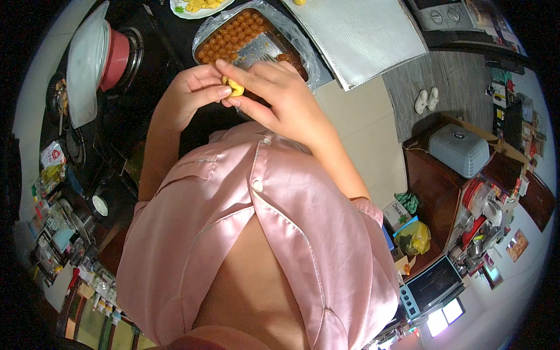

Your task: The person prepares cookies by using a fork to lift small balls of dough from a tray, flattening a portion of dough by hand, and rolling it into a ball between their palms.

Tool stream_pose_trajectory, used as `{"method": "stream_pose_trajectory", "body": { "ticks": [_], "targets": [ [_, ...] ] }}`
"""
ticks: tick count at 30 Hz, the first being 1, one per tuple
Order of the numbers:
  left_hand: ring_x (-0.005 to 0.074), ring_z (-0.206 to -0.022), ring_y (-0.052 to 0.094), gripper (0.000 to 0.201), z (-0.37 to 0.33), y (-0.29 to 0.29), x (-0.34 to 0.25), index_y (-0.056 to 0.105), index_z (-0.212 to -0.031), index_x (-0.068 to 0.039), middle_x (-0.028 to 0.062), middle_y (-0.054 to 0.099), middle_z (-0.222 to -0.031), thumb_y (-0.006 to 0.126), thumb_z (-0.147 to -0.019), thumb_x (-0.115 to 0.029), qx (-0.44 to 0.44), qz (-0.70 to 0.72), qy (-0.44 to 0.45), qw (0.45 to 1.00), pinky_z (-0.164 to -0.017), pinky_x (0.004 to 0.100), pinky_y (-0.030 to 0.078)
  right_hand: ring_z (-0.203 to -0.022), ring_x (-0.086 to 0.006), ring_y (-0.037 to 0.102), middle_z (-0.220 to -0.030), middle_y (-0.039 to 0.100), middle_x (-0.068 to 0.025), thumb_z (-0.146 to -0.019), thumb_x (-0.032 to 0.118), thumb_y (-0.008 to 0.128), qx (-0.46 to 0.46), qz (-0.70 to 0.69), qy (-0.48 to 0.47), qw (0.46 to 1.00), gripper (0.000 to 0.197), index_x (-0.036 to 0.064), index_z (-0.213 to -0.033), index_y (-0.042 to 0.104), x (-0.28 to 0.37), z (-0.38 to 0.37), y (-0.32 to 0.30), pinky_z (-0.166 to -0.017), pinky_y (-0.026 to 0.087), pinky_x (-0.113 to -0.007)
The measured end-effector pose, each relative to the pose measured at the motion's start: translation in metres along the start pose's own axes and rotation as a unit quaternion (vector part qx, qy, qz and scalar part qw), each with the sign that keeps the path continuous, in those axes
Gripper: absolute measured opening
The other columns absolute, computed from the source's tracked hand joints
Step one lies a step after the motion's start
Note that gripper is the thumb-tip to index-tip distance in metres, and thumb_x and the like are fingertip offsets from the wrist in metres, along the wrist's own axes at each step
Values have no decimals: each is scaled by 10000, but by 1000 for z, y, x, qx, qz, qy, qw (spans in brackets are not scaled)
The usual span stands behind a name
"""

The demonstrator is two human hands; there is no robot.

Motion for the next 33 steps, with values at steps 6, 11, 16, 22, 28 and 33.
{"method": "stream_pose_trajectory", "body": {
  "ticks": [6,11,16,22,28,33],
  "targets": [
    [110,-814,638,235,-2,1,2,628,-1072,32,69,676,-930,652,-879,-99,0,18,8,1000,-767,224,501,-826,-227,553,-880,578,-60,-863,234,618,-79,48,-55,994,486,92,-1323,547,-1,6,5,-728,398,-358],
    [109,-792,648,226,1,-5,-5,637,-1048,39,72,687,-922,649,-886,-118,-47,-47,1,998,-746,215,496,-846,-226,551,-895,579,-65,-877,242,590,-62,125,-23,990,465,103,-1319,554,5,1,6,-769,390,-361],
    [103,-801,654,232,2,-10,-3,643,-1042,38,69,694,-912,649,-887,-134,-65,-81,-14,995,-718,213,492,-864,-236,553,-917,578,-75,-884,233,574,-67,165,-22,984,438,141,-1312,565,9,-2,2,-812,388,-379],
    [108,-836,667,315,5,-12,-10,616,-1147,50,75,697,-924,575,-932,-177,-82,-104,5,991,-729,214,480,-886,-248,555,-940,573,-85,-867,312,606,-64,178,-20,982,442,164,-1283,591,3,-4,2,-852,388,-391],
    [122,-847,655,328,4,1,-7,587,-1195,48,83,693,-949,550,-943,-158,-19,-13,-16,1000,-789,229,474,-922,-261,569,-990,591,-97,-853,267,641,-44,144,-14,989,436,128,-1265,613,-2,-3,-3,-867,406,-380],
    [123,-840,648,257,-6,5,2,636,-1109,27,79,694,-932,585,-930,-150,23,28,12,999,-778,234,487,-1003,-271,541,-1085,586,-91,-865,309,637,-48,-69,-1,996,379,148,-1208,652,-7,-3,0,-906,389,-407]
  ]
}}
Point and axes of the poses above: each hand's wrist, its own z-axis away from the middle knuckle, its own y-axis out of the palm, x = y × z, the point moved 10 cm from there along -z, towards the middle knuckle
